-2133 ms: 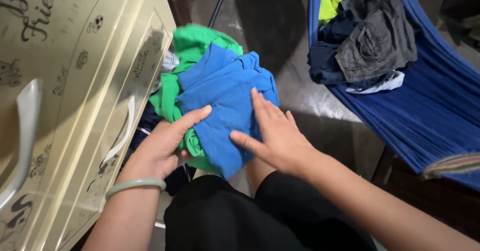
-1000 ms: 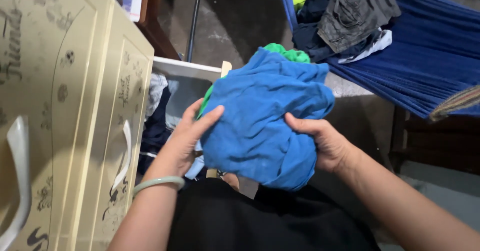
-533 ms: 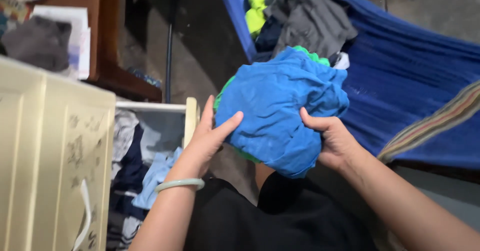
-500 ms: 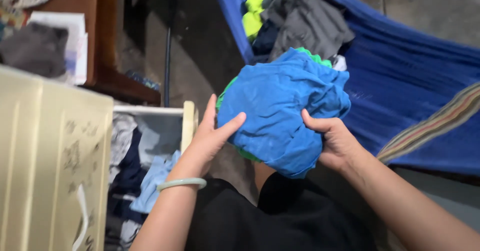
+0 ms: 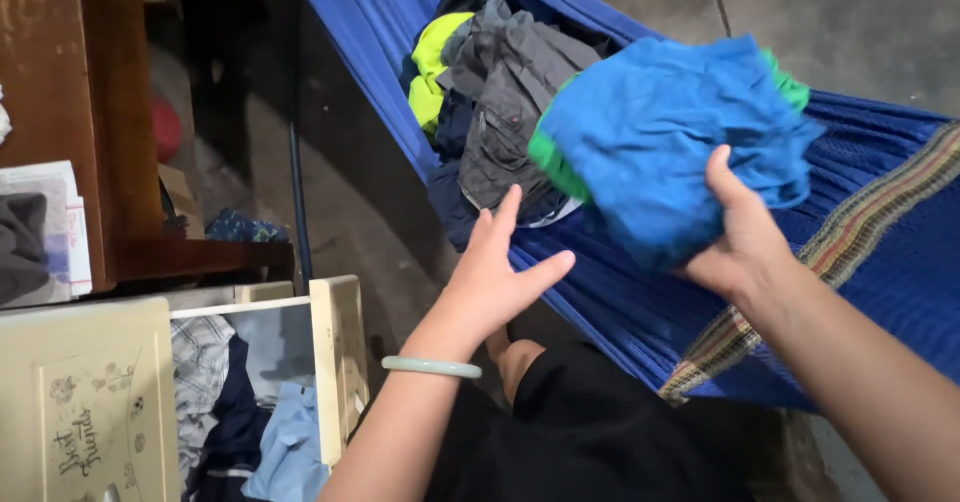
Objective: The person removes clothes from a dresser drawer, places them onto a hammock, and folds them by hand.
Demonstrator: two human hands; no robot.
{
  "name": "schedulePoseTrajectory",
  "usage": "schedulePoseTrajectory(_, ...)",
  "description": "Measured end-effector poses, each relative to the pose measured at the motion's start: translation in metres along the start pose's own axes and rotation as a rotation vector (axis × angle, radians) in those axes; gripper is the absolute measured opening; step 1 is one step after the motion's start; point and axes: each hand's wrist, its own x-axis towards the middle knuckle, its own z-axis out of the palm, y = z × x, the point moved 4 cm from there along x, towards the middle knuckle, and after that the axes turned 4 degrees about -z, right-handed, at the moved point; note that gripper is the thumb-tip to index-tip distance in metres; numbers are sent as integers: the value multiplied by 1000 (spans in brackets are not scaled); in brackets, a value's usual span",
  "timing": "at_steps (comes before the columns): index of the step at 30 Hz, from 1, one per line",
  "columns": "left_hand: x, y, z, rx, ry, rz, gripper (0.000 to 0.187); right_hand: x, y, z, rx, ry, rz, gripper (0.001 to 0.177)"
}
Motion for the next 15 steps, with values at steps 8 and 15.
schedulePoseTrajectory(8,-10,-8,0,49,-37,-226,109,29,69,-13,-344,185,332,115)
schedulePoseTrajectory(15,-38,-43,-21,15,61,-344,108,5,100,70,-557,-266,367,81)
